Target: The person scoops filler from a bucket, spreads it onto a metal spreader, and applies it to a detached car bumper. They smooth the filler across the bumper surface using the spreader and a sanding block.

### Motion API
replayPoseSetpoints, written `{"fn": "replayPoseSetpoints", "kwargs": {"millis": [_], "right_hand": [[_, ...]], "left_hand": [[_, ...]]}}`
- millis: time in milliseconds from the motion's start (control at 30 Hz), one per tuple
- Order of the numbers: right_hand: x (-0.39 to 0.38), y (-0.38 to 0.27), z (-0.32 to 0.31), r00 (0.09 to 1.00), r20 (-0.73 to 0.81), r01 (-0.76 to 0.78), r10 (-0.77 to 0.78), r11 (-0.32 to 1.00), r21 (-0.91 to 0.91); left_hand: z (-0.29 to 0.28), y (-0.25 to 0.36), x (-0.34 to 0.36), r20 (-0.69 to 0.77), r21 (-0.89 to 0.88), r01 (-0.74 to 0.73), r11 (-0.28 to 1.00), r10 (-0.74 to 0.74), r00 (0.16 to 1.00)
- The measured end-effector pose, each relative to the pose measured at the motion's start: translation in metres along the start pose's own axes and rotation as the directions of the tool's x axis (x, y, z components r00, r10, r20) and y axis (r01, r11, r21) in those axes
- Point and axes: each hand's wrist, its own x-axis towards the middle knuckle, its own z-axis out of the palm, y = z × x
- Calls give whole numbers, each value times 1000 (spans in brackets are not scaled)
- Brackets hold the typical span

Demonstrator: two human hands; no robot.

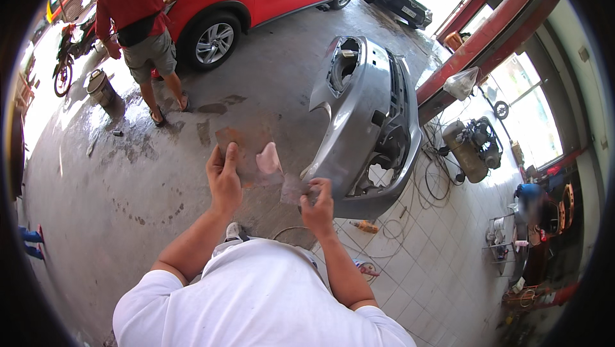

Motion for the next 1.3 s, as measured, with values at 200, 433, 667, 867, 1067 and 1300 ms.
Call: {"fn": "replayPoseSetpoints", "kwargs": {"millis": [200, 433, 667, 867, 1067, 1300], "right_hand": [[21, -72, -27, 780, 497, -613, 379, 306, 728], [1, -37, -7, 579, 732, -757, 359, -97, 646], [14, 46, 0, 624, 433, -622, 651, 78, 779], [14, 25, -59, 885, -192, -167, 423, 676, 717], [-1, -100, -18, 917, 214, 399, -337, 755, -519], [-30, -93, 18, 878, 334, 467, -343, 770, -435]], "left_hand": [[-5, -23, 4, 20, 101, -31, 994, 30, 999], [-3, -29, -16, 162, 128, -11, 992, -10, 987], [11, -25, -52, 270, 111, 24, 994, -53, 961], [-16, -21, -30, 324, 476, -96, 874, -72, 943], [7, 9, -54, 534, 575, -431, 695, 80, 842], [8, 36, -43, 451, 548, -491, 678, 255, 856]]}}
